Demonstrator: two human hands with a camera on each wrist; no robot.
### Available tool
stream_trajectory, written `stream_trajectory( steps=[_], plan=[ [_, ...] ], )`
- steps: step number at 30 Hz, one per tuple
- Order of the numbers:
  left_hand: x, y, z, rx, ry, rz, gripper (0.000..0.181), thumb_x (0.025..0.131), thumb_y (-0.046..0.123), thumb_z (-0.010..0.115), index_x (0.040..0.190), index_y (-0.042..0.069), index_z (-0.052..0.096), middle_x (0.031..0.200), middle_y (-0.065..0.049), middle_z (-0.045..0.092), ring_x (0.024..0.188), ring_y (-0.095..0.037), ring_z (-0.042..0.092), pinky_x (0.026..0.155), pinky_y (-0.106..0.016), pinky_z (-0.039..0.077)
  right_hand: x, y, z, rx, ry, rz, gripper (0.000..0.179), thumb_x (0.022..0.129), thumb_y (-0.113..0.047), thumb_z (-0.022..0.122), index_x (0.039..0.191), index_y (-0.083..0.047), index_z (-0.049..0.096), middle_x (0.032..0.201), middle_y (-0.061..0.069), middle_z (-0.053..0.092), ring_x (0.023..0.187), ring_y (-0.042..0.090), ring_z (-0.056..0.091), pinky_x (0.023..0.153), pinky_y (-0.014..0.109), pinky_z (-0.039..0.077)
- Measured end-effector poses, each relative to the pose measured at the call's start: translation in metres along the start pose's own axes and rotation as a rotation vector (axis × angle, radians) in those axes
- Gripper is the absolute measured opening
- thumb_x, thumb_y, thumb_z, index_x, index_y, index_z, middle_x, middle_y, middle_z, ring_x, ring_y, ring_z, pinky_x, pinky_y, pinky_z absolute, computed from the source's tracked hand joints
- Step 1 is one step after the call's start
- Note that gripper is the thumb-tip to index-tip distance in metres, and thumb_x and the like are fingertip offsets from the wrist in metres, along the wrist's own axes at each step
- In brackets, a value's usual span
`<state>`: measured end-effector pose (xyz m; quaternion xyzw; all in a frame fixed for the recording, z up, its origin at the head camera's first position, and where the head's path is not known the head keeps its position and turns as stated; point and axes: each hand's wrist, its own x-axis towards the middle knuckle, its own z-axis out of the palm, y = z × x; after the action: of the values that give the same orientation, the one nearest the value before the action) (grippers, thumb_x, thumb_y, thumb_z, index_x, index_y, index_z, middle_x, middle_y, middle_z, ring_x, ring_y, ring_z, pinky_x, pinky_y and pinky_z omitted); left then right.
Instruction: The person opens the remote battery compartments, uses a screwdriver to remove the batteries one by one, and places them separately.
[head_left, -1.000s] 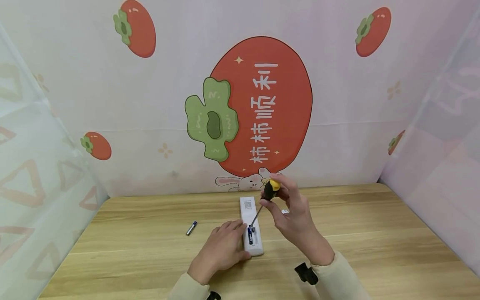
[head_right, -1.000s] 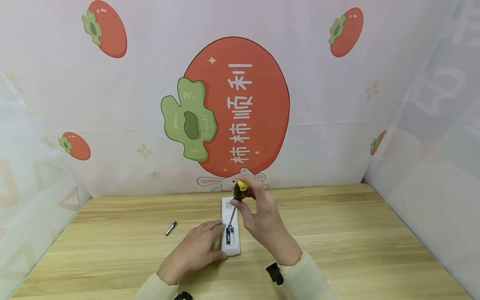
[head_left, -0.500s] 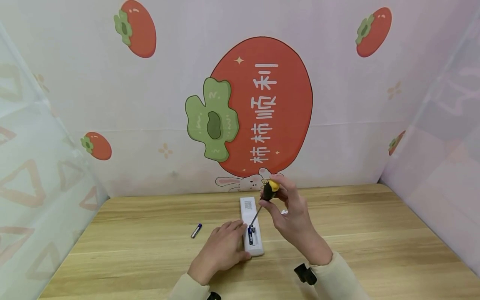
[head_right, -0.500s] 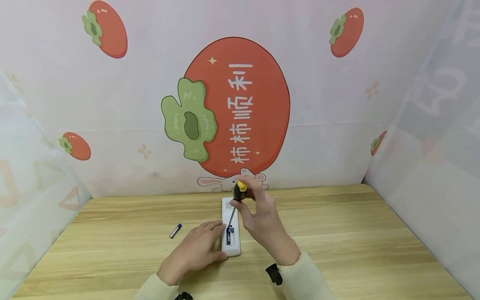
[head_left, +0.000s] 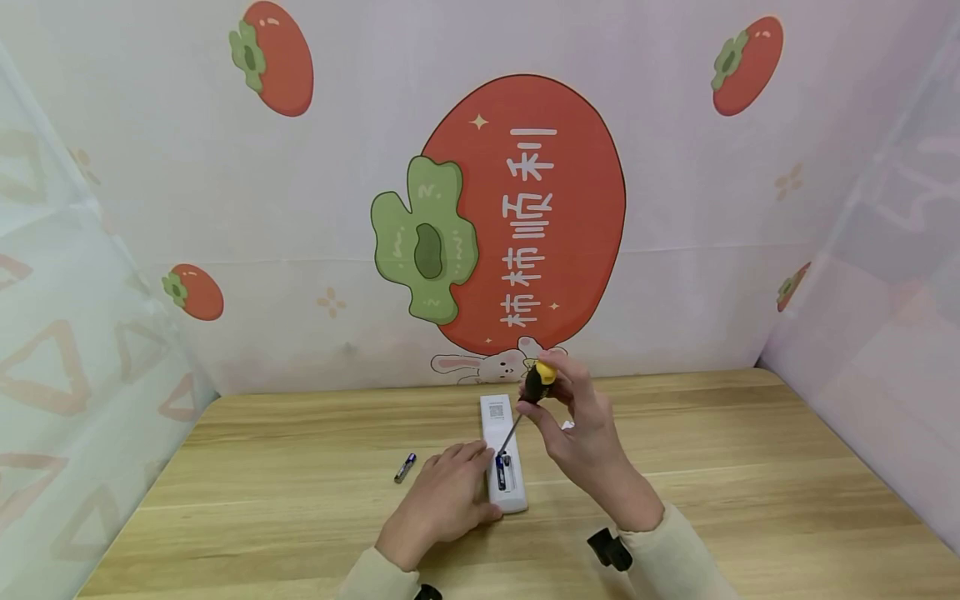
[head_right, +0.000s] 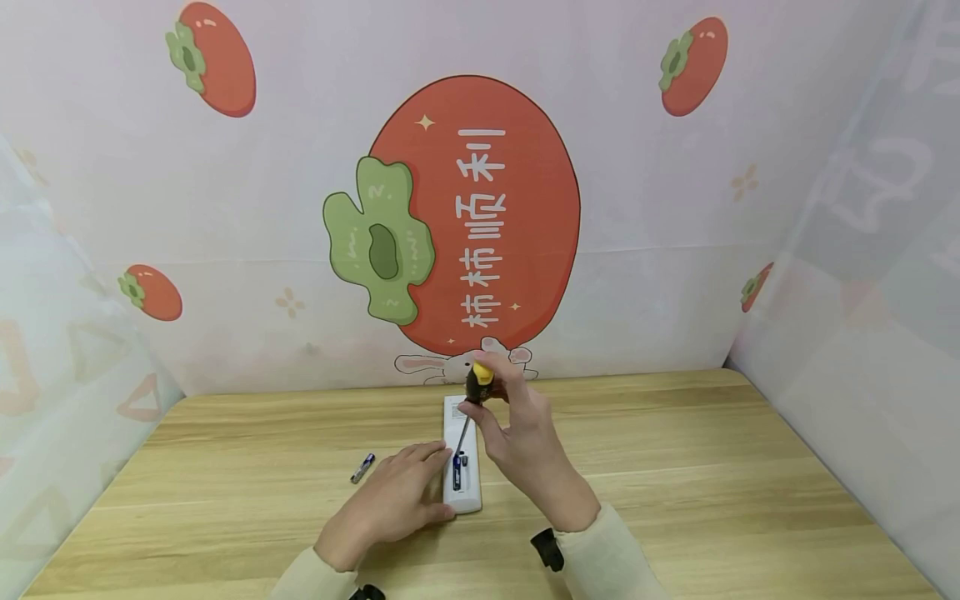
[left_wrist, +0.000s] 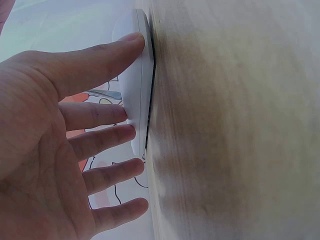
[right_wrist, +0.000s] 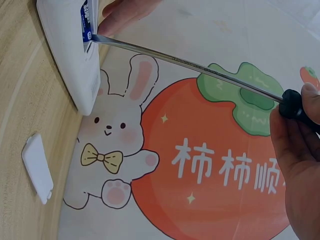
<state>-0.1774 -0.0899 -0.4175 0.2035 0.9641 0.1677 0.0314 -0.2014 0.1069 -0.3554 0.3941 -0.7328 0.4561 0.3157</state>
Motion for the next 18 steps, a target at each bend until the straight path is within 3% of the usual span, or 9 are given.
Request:
stream_trajectory(
  steps=[18],
  plan=[
    [-0.0002,0.0,0.0005,-0.001,0.005,0.0,0.07,0.082,0.039,0.085,0.139,0.006,0.061,0.147,-0.012,0.054,0.134,-0.036,0.049,0.104,-0.06,0.043,0.0004,-0.0003,0.0013,0.0,-0.014,0.006,0.077,0.078,0.014,0.078,0.141,-0.004,0.037,0.11,0.012,0.06,0.094,0.024,0.069,0.092,0.029,0.056]
  ],
)
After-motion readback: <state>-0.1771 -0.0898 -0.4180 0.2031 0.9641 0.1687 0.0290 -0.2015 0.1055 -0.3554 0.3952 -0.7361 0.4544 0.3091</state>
